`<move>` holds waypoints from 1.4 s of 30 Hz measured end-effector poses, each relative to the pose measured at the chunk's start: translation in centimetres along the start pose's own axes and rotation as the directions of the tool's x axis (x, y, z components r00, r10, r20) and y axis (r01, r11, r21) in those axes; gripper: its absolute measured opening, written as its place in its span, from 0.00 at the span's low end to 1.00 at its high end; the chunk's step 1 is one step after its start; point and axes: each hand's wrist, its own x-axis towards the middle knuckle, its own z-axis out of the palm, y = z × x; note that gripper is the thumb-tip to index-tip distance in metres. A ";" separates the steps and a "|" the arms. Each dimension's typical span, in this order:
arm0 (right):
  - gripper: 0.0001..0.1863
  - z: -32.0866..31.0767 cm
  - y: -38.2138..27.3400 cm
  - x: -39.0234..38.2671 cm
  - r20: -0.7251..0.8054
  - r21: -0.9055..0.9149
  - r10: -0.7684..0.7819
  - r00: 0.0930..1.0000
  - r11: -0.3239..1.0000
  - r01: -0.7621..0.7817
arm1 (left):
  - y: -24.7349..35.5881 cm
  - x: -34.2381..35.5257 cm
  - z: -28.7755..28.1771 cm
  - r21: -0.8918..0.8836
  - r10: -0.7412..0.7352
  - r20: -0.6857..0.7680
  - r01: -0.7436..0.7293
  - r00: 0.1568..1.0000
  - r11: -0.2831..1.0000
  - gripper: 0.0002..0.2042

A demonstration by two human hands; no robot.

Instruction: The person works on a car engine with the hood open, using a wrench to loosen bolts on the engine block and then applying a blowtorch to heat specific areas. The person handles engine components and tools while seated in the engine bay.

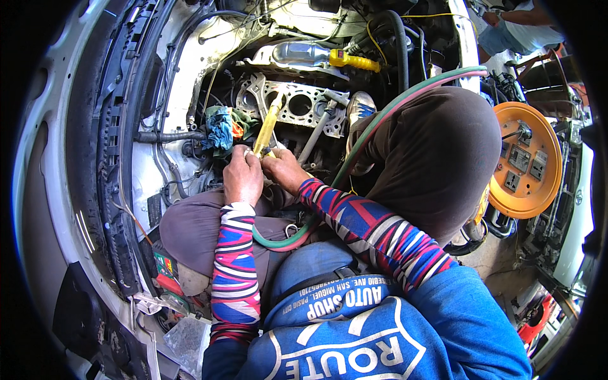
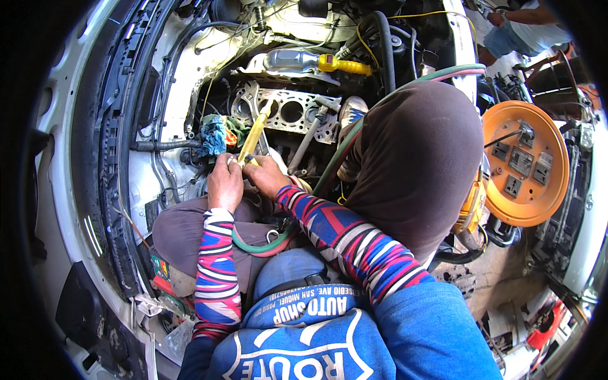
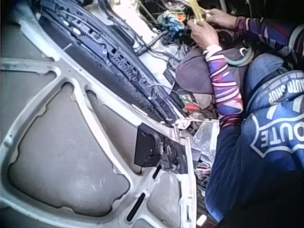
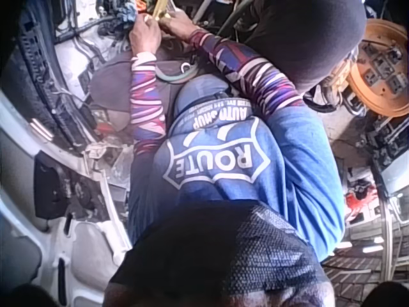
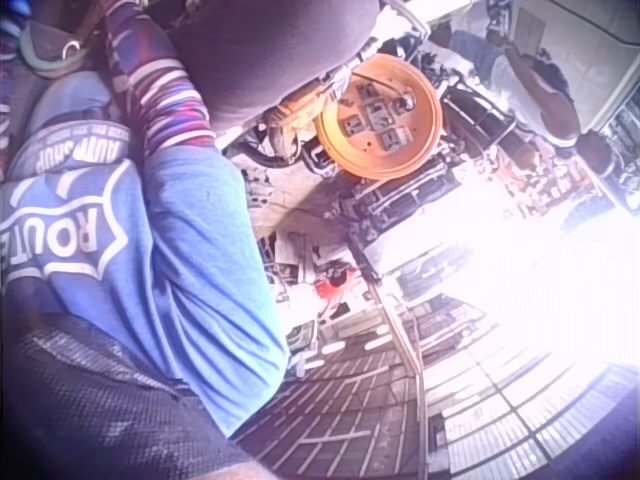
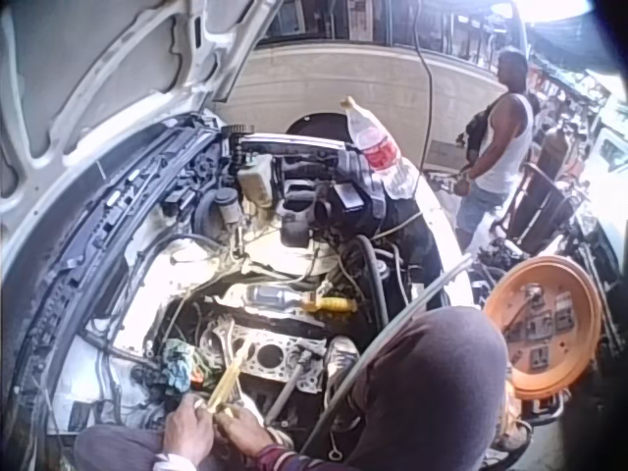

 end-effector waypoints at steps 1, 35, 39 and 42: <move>0.12 0.0 0.0 0.0 -0.005 0.000 -0.001 1.000 1.000 0.001 | 0.0 0.0 0.0 0.002 -0.002 -0.003 0.002 1.000 1.000 0.14; 0.19 0.0 2.6 1.7 0.015 -0.003 -0.025 1.000 1.000 0.025 | 0.1 0.0 0.0 0.012 0.028 -0.007 -0.028 1.000 1.000 0.12; 0.19 0.0 2.1 1.4 0.018 -0.004 -0.021 1.000 1.000 0.021 | 0.2 0.0 -0.1 0.009 -0.003 0.003 0.003 1.000 1.000 0.14; 0.13 0.1 1.6 1.1 0.016 0.020 -0.008 1.000 1.000 0.008 | 0.2 0.0 -0.1 0.012 -0.013 0.006 0.013 1.000 1.000 0.14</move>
